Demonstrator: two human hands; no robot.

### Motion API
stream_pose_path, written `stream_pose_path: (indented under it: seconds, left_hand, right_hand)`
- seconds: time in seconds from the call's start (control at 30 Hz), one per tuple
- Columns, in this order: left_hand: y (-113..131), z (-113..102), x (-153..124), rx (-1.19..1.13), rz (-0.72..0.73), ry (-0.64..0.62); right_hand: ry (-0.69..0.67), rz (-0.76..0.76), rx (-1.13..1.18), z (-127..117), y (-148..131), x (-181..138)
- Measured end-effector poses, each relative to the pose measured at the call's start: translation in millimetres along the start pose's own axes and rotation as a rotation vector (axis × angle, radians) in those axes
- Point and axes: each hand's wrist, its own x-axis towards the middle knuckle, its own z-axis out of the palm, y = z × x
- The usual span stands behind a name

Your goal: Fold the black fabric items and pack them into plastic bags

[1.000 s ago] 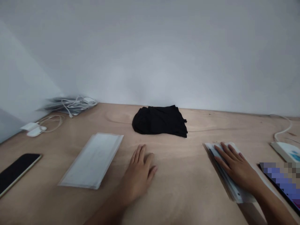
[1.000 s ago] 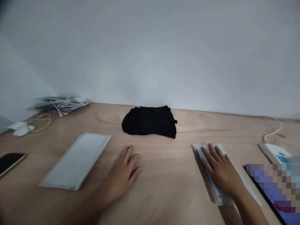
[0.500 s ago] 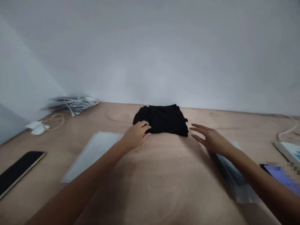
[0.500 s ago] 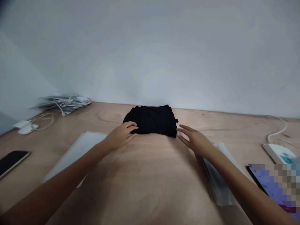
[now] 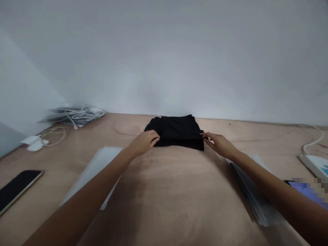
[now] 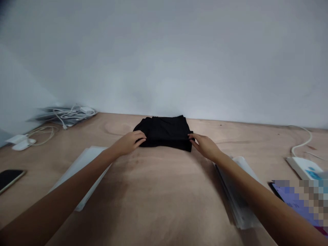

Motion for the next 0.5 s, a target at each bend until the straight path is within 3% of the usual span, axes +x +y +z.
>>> stream_pose_path:
  seconds: [0.2,0.4,0.5]
  left_hand:
    - [29,-18,-26,0.070,0.093,0.028]
    - [89,-27,-93,-0.019,0.219,0.025]
    - [119,-31,-129,-0.168,0.128,-0.068]
  right_hand:
    - [-0.012,-0.068,0.019,-13,-18,-35]
    - [-0.146,-0.165,0.075,-33,-59,-119]
    - [-0.250,-0.108,0.168,-45,-85,-157]
